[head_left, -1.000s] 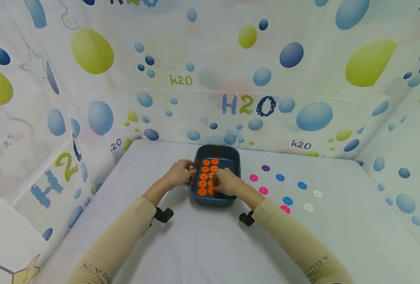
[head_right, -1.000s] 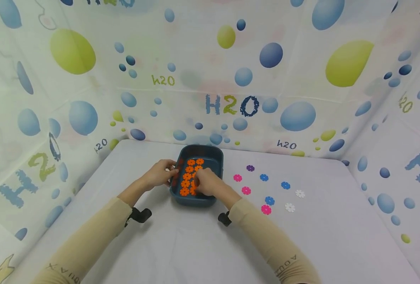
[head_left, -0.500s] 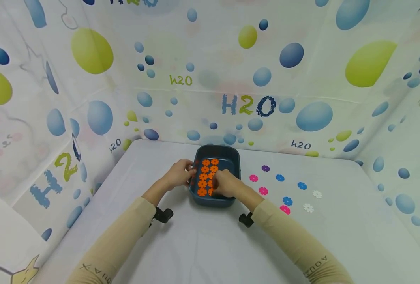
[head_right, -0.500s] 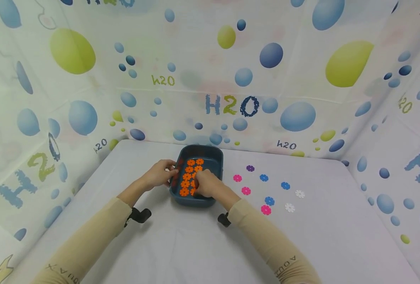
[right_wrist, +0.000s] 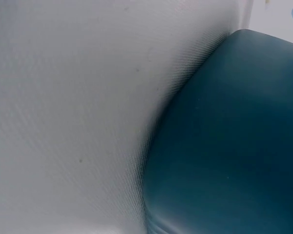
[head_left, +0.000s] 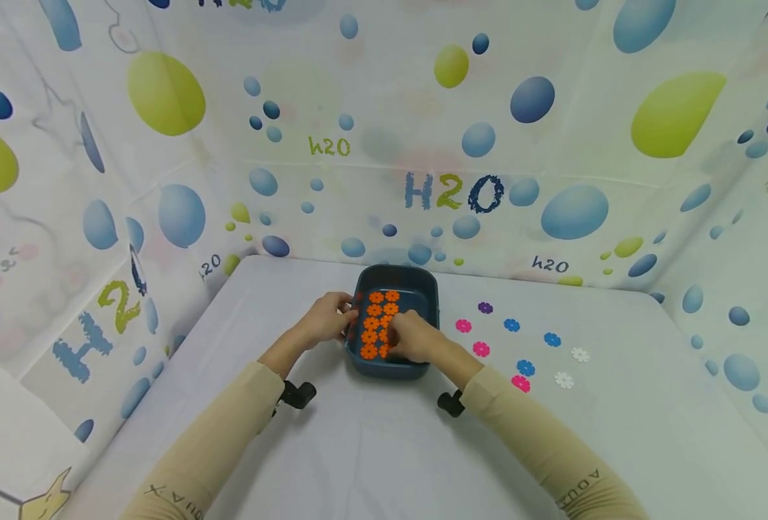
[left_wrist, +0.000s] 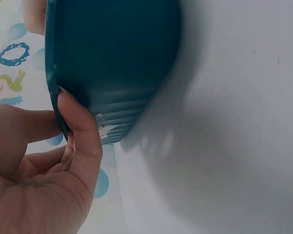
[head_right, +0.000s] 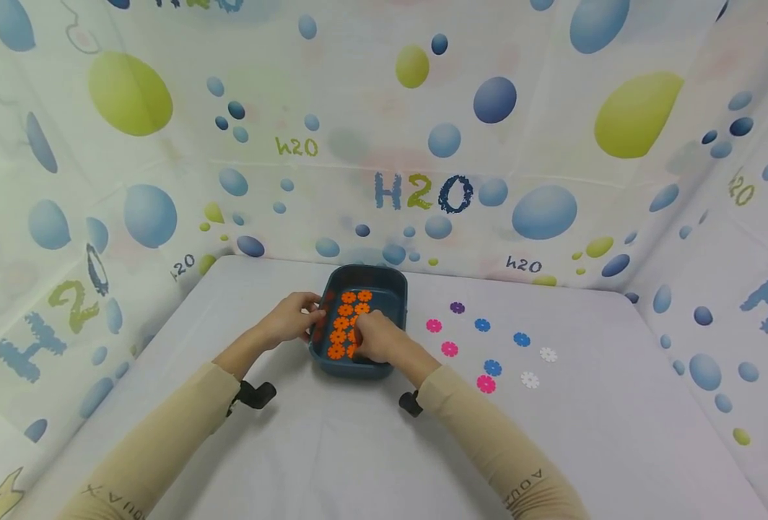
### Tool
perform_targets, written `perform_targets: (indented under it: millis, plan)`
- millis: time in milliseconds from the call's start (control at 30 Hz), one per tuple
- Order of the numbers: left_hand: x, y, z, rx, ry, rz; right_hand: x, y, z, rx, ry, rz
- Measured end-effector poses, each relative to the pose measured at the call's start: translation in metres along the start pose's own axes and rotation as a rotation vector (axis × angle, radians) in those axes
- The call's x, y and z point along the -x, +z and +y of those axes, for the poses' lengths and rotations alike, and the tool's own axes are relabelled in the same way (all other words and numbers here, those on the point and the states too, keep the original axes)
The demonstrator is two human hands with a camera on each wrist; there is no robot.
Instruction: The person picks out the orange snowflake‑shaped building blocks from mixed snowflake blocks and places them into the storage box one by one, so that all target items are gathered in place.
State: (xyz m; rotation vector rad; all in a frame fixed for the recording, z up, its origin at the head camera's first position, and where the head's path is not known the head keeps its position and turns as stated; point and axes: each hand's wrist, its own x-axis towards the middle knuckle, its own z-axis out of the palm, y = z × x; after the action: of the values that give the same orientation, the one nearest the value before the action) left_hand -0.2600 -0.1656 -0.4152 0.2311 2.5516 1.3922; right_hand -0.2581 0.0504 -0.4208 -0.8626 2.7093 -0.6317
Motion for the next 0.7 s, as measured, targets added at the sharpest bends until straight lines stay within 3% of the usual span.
perform_targets:
  millis: [367, 700]
  plan:
    - [-0.001, 0.001, -0.001, -0.006, 0.007, -0.013, 0.003, 0.001, 0.002, 0.017, -0.022, 0.018]
    - [0.0, -0.002, -0.005, -0.013, 0.015, -0.006, 0.02, -0.021, 0.001, -0.039, -0.093, 0.046]
